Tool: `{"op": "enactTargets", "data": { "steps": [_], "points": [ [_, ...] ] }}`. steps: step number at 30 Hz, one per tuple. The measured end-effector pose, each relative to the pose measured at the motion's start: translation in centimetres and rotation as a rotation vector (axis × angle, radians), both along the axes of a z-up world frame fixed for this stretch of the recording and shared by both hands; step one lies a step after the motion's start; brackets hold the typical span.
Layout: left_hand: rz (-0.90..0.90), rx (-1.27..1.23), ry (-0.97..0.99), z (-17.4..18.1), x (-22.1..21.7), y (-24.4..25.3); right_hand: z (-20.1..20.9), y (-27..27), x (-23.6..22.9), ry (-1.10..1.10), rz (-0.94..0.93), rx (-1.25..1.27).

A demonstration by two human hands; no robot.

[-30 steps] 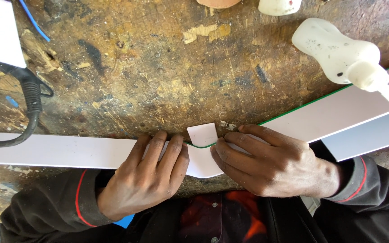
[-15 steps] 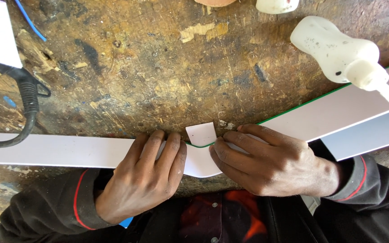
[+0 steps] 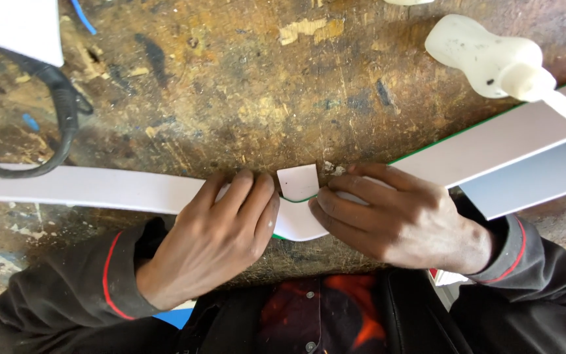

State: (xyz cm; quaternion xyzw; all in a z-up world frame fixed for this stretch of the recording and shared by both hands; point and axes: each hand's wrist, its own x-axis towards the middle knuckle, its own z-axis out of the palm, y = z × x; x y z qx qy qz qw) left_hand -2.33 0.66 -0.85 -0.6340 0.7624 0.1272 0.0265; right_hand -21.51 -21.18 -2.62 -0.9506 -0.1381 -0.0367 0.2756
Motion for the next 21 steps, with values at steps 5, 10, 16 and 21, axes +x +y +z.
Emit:
{"op": "enactTargets", "data": {
  "steps": [5,10,16,21],
  "points": [
    [-0.029,-0.036,-0.047,-0.1,-0.1,0.3,0.4,0.5,-0.3,0.002,-0.018,-0.020],
    [-0.054,-0.036,-0.053,-1.2,-0.6,1.5,0.9,1.0,-0.8,-0.019,-0.041,-0.112],
    [-0.060,-0.059,-0.069,-1.2,-0.5,1.7,3.9,0.8,-3.0,-0.169,-0.537,-0.044],
    [-0.080,-0.083,-0.086,-0.8,-0.6,1.7,5.4,-1.6,-2.3,-0.051,-0.977,-0.309]
  ]
}}
